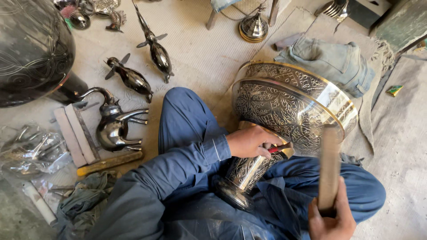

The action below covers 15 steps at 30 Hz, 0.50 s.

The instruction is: The person sits on the floor and uses a chisel and wooden mallet to engrave a decorative pattern onto the rim of a large brass bowl. The person repeatedly taps the chisel with the mallet to create fine lines in the metal.

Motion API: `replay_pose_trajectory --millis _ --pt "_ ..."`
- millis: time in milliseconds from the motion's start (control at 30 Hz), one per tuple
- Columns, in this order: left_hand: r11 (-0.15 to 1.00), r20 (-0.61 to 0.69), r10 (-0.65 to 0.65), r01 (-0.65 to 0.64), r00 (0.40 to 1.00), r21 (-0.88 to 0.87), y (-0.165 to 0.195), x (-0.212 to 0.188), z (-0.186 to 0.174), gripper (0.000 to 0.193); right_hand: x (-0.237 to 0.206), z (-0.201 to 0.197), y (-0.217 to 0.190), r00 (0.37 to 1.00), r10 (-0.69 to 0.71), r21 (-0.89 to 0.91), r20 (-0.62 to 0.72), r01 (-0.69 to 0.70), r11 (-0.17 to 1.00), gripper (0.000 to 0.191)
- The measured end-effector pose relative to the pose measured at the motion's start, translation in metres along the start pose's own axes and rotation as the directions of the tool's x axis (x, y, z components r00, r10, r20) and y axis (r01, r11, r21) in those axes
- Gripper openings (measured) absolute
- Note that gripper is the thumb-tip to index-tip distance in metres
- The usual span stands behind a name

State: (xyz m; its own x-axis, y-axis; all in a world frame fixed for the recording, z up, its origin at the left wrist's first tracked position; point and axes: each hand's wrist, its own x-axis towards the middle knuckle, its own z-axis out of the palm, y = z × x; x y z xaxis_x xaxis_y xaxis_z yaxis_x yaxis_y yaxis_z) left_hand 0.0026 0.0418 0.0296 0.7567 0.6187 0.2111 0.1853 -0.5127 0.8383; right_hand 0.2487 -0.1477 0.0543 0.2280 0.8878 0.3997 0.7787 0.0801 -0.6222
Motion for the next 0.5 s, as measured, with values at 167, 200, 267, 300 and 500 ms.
replay_pose_trajectory --millis 167,200,267,300,500 --pt "0.995 -0.249 0.017 -0.040 0.968 -0.091 0.003 -0.017 0.002 0.039 0.010 -0.002 -0.003 0.981 0.123 -0.230 0.152 -0.086 0.969 0.082" --pt "0.983 -0.332 -0.025 -0.038 0.943 -0.182 0.002 -0.021 0.004 0.034 0.013 0.002 -0.004 0.995 0.043 -0.094 0.086 -0.035 0.995 0.078" --pt "0.939 -0.483 -0.154 -0.024 0.862 -0.342 0.000 -0.029 0.013 0.028 0.018 0.007 -0.008 0.997 -0.065 0.154 -0.035 0.069 0.986 0.071" --pt "0.903 -0.540 -0.237 -0.022 0.808 -0.429 -0.001 -0.035 0.020 0.026 0.021 0.007 -0.010 0.999 0.029 0.100 0.040 -0.033 0.994 0.072" --pt "0.796 -0.525 -0.266 -0.123 0.808 -0.593 -0.016 -0.035 0.039 0.026 0.059 0.006 -0.028 0.970 -0.233 -0.072 0.065 0.238 0.969 0.069"
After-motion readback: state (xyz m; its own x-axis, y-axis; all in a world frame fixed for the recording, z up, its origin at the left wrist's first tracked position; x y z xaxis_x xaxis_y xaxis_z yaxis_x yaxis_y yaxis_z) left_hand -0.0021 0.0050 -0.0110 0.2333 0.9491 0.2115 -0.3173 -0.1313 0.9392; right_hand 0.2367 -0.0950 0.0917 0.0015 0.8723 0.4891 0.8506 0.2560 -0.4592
